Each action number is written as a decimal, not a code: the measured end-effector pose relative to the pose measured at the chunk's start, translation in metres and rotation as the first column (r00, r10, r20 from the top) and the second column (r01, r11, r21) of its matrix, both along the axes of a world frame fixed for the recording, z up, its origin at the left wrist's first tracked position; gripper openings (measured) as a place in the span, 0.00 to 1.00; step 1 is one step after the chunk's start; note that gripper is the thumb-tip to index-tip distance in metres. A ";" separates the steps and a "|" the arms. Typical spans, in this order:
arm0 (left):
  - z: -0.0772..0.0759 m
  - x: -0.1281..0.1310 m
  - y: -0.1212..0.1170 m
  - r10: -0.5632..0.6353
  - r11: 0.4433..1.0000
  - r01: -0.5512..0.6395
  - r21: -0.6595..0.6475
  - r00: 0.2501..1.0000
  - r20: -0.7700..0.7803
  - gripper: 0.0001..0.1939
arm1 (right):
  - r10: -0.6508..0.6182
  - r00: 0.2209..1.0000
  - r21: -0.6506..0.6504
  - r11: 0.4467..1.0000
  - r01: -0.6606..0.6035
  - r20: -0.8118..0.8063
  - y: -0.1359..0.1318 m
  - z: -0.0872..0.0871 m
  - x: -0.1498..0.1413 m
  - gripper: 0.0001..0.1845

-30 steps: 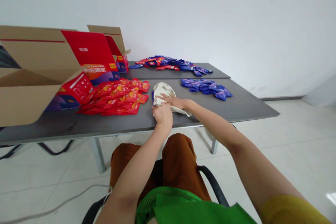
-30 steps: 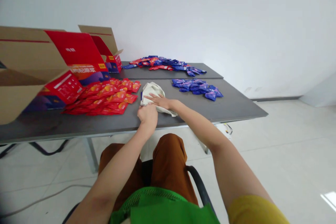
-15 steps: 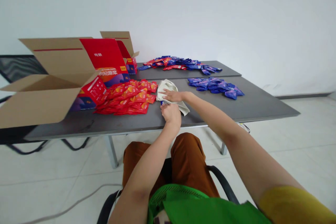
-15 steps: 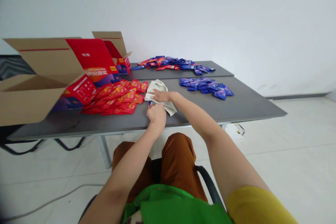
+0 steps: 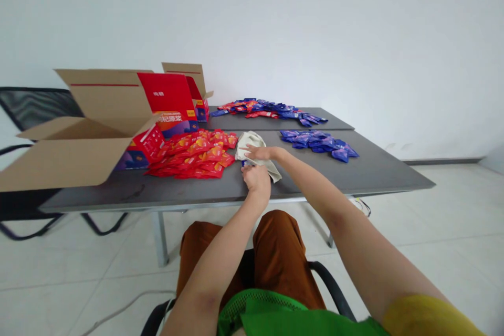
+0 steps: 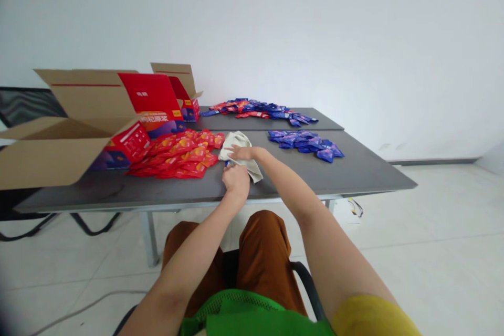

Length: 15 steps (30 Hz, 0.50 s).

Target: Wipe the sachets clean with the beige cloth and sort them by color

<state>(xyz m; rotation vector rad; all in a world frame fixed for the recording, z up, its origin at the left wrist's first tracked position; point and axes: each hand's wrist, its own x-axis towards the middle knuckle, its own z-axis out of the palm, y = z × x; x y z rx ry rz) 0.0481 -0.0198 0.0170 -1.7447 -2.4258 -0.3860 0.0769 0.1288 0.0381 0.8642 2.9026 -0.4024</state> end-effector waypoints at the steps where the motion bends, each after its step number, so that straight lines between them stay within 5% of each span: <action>1: -0.001 0.000 0.000 -0.001 1.000 0.001 0.002 1.000 -0.002 0.20 | -0.035 0.999 0.014 0.999 0.035 -0.021 0.000 -0.003 -0.002 0.29; 4: -0.002 -0.001 0.001 0.014 1.000 -0.014 -0.012 1.000 -0.004 0.20 | -0.074 0.990 0.025 0.997 0.078 -0.118 -0.006 -0.012 0.005 0.32; 8: -0.001 -0.002 0.002 -0.029 0.998 0.032 -0.052 0.999 0.044 0.21 | 0.058 0.968 -0.108 0.990 -0.087 -0.244 -0.018 -0.021 0.034 0.30; 15: -0.003 -0.002 0.002 -0.013 1.000 0.015 -0.028 0.997 0.075 0.21 | -0.286 0.873 -0.515 0.856 0.047 -0.395 -0.028 -0.024 0.080 0.33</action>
